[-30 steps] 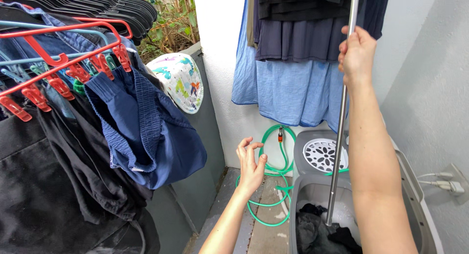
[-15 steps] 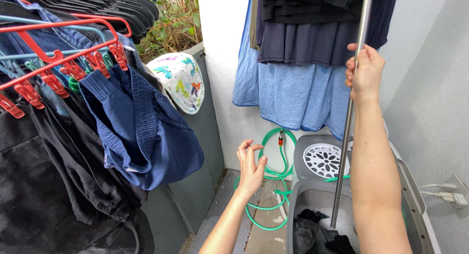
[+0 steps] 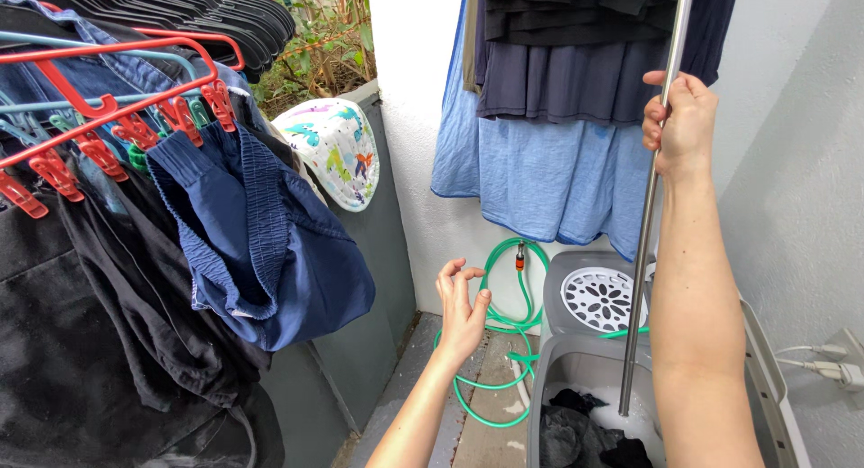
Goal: The person hangs several clothes and a patterned sheet on a long metal rod using a reaching pole with a hooked end.
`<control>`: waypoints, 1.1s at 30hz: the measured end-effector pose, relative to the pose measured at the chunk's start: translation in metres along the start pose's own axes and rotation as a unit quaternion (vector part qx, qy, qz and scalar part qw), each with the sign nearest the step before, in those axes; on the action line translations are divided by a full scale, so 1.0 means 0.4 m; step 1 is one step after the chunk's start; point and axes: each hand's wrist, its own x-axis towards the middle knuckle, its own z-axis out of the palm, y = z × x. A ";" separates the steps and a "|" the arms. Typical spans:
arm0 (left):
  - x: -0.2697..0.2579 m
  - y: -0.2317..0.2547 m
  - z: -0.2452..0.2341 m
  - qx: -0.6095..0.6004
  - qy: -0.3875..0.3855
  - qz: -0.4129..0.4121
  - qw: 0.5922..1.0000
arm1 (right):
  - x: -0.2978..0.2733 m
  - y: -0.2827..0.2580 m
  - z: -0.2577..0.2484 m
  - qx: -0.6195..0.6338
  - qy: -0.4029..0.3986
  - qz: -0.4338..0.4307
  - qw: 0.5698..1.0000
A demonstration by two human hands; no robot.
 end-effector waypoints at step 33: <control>-0.019 0.125 0.031 -0.058 -0.029 0.033 0.997 | -0.475 0.003 0.007 0.006 0.034 -0.059 0.998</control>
